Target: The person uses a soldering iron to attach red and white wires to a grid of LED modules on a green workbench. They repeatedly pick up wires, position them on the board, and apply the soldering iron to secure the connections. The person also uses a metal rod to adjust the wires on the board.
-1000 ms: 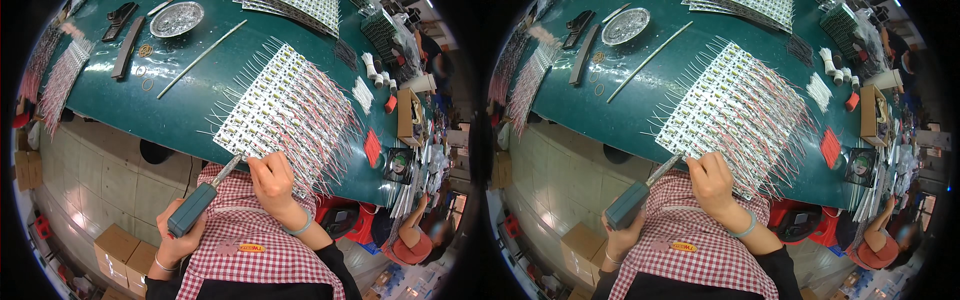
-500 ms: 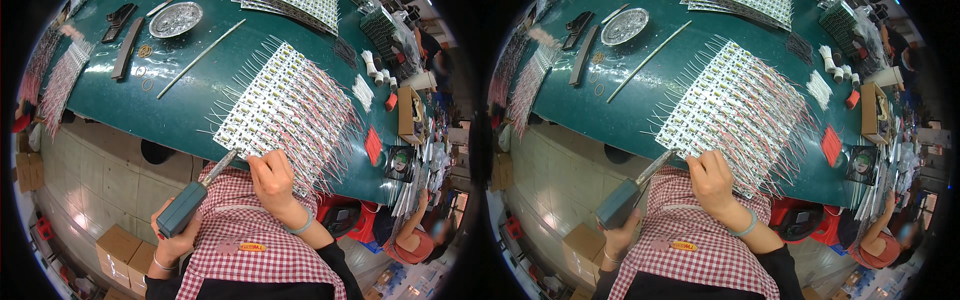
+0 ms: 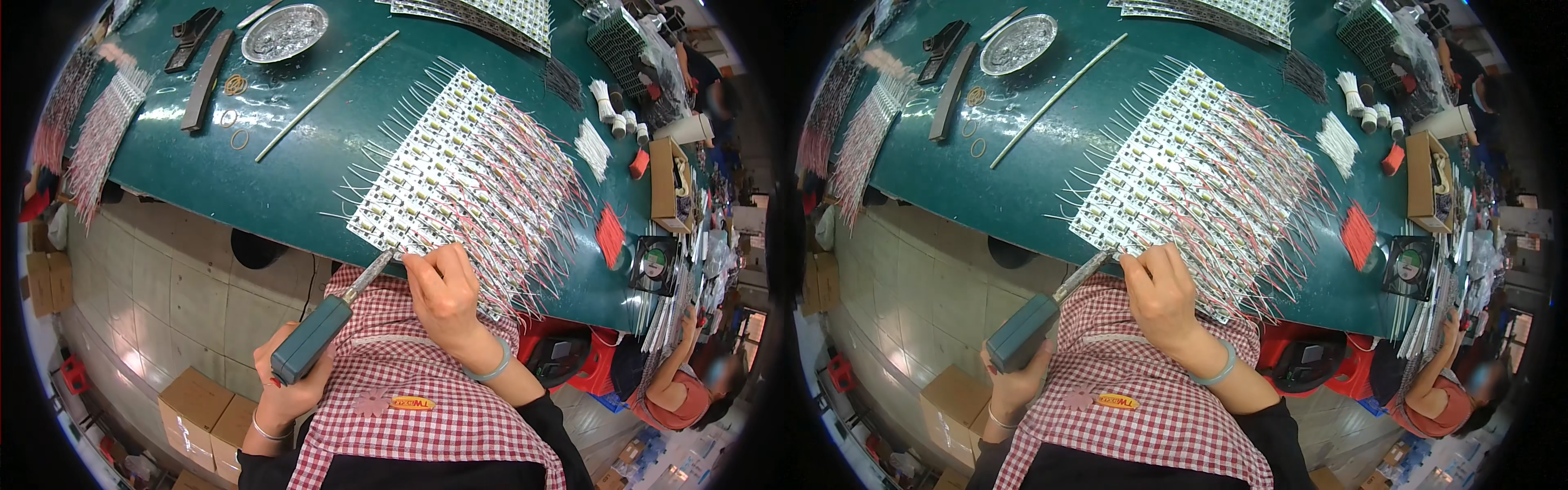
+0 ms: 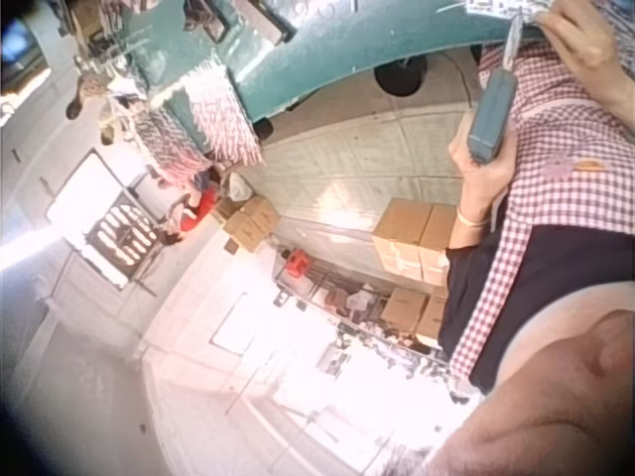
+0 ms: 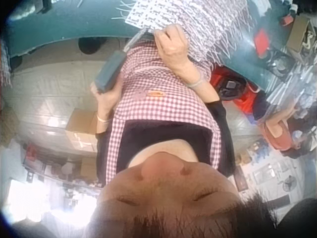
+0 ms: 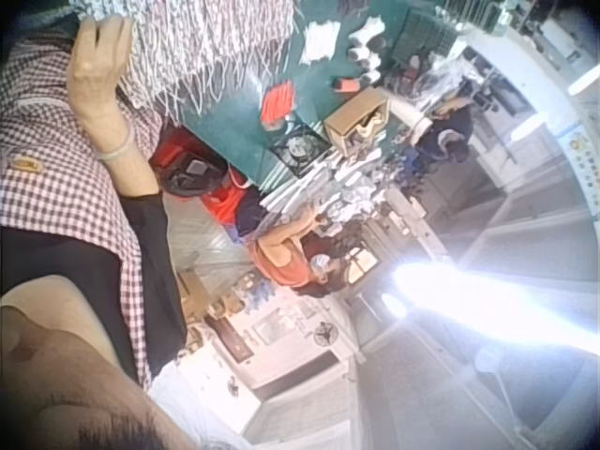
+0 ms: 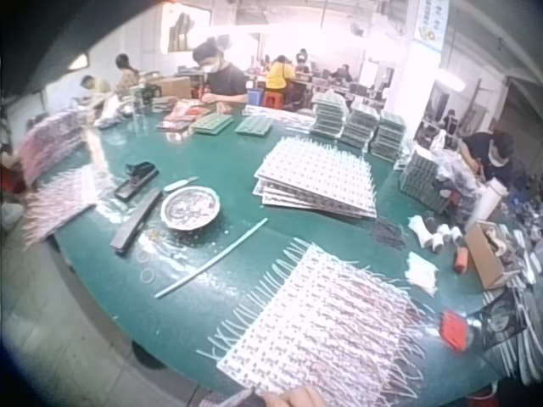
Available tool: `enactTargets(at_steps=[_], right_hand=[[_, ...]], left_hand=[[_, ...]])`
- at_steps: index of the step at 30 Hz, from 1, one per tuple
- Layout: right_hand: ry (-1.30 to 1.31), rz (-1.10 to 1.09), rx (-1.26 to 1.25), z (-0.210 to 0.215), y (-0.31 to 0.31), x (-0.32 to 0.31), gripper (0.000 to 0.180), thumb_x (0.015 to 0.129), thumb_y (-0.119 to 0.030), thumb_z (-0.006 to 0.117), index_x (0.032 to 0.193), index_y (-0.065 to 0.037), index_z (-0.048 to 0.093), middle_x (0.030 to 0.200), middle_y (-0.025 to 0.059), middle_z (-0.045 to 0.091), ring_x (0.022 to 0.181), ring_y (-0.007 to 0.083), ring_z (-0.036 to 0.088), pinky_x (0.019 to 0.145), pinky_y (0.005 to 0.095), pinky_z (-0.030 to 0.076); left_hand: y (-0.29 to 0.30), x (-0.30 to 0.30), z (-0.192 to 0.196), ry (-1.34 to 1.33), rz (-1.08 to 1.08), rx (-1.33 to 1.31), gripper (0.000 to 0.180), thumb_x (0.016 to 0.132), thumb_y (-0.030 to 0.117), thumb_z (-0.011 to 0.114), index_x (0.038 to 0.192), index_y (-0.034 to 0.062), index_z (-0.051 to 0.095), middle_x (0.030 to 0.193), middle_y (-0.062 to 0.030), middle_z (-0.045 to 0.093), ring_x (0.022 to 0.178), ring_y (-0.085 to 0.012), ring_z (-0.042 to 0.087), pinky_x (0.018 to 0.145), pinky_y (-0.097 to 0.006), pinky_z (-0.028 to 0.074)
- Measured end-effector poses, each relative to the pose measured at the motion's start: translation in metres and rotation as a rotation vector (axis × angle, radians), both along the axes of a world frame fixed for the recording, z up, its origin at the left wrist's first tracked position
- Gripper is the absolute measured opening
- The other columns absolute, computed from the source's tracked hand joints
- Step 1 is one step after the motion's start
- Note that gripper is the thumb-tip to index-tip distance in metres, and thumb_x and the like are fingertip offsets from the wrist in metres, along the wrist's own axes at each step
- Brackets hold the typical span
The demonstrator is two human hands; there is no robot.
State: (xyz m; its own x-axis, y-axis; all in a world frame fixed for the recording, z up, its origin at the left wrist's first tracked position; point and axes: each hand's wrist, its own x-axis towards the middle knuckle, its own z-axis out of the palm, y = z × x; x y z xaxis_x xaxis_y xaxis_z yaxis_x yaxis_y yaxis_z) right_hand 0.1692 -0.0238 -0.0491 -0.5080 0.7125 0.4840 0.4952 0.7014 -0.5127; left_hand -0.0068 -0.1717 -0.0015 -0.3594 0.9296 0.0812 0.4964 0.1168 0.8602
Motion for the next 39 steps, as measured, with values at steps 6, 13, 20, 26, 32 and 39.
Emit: enactTargets(at_steps=[6,13,20,26,32,39], right_hand=[[0.002,0.004,-0.001,-0.001,0.000,0.000,0.022,0.073,0.005,0.070,0.094,0.001,0.066,0.075,0.0073,0.049,0.069,0.0237,0.051,0.057,0.0348,0.042],[-0.011,0.004,-0.006,0.000,0.000,0.001,0.022,0.072,0.006,0.068,0.094,0.001,0.067,0.076,0.0075,0.049,0.070,0.0240,0.051,0.058,0.0348,0.043],[-0.001,0.011,-0.019,0.000,0.001,-0.001,0.021,0.072,0.005,0.068,0.093,0.001,0.067,0.075,0.0078,0.048,0.070,0.0243,0.051,0.058,0.0351,0.043],[-0.003,-0.005,-0.052,0.005,0.001,0.005,0.018,0.075,0.005,0.069,0.092,0.001,0.068,0.075,0.0086,0.048,0.070,0.0251,0.051,0.058,0.0352,0.043],[0.044,0.027,-0.108,0.015,0.000,0.005,0.020,0.074,0.007,0.071,0.093,0.000,0.070,0.078,0.0091,0.054,0.071,0.0258,0.052,0.058,0.0353,0.043],[0.191,-0.045,-0.092,0.041,0.018,0.030,0.022,0.070,0.007,0.075,0.088,-0.005,0.072,0.071,0.0061,0.055,0.063,0.0248,0.052,0.054,0.0351,0.041]], left_hand=[[-0.003,-0.002,-0.002,-0.052,0.019,-0.027,0.014,0.072,-0.005,0.072,0.085,-0.0049,0.066,0.077,-0.0107,0.063,0.059,-0.0171,0.059,0.054,-0.027,0.046],[-0.016,-0.002,-0.008,-0.165,0.114,-0.092,0.018,0.072,-0.002,0.072,0.089,-0.0058,0.067,0.078,-0.0119,0.064,0.061,-0.0192,0.061,0.055,-0.028,0.048],[-0.010,0.002,-0.005,-0.322,0.311,-0.110,0.019,0.072,0.000,0.075,0.090,-0.0040,0.069,0.081,-0.0098,0.067,0.065,-0.0149,0.063,0.058,-0.027,0.050],[0.032,-0.024,0.005,-0.231,0.374,0.022,0.020,0.075,0.003,0.077,0.092,-0.0031,0.069,0.083,-0.0056,0.069,0.069,-0.0103,0.062,0.062,-0.026,0.050],[0.103,-0.063,0.052,-0.153,0.553,0.573,0.028,0.082,0.002,0.077,0.108,-0.0029,0.069,0.091,-0.0051,0.067,0.078,-0.0076,0.060,0.069,-0.022,0.048],[0.200,-0.158,0.014,-0.389,0.614,0.385,0.014,0.079,0.003,0.075,0.089,-0.0034,0.067,0.070,-0.0048,0.062,0.051,-0.0100,0.052,0.044,-0.023,0.035]])
